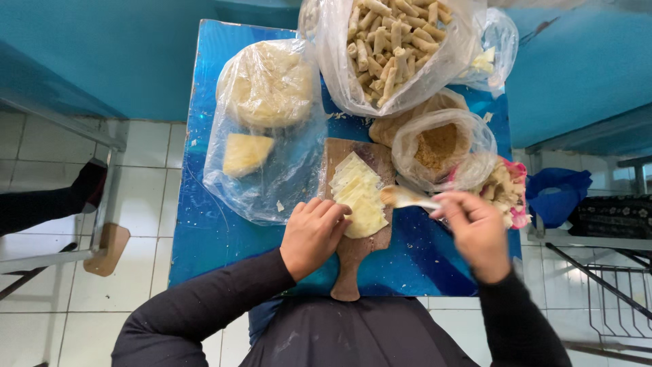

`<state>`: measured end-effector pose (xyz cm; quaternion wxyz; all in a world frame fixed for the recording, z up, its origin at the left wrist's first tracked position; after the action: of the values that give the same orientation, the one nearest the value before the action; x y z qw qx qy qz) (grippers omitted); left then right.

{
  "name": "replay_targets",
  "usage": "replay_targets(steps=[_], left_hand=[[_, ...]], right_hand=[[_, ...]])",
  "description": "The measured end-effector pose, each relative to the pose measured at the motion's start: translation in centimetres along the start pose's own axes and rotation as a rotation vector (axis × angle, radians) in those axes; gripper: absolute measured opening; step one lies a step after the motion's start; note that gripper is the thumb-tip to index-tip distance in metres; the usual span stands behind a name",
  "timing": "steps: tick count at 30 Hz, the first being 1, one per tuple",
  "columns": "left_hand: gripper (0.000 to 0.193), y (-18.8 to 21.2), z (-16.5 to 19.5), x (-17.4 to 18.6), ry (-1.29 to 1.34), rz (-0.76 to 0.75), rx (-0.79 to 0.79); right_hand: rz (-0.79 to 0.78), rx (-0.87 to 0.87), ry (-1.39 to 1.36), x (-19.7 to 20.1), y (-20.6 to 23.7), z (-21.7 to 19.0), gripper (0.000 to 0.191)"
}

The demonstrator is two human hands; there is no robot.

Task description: The person sits at a small table and folds pieces of dough by hand, flattening a piece on a wooden board, spooning brown sugar onto it, and folding the dough over the filling. The filled dough pieces are placed into a pink bowl alongside other finished pieces.

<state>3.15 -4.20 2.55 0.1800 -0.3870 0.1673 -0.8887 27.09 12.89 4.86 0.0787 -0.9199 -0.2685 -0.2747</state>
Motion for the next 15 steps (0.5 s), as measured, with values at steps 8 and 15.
replay_targets(steps=[8, 15], left_hand=[[0.015, -0.1, 0.1, 0.2, 0.069, -0.006, 0.024], [0.023, 0.0, 0.1, 0.7, 0.047, -0.055, 0.079]], right_hand=[[0.014, 0.484, 0.305, -3.8, 3.0, -2.9, 0.026], [-0.047, 1.108, 0.564, -3.5, 4.4, -4.5, 0.038]])
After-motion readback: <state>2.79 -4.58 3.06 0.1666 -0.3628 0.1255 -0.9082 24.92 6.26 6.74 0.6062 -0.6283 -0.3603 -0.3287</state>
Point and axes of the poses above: each hand's wrist, its own y-axis away from the middle knuckle, its own x-axis out of the back of the hand, z = x × y, the point moved 4 cm from there along -y, towards the middle knuckle, and after that the axes turned 5 degrees about y, right-handed, at the moved point
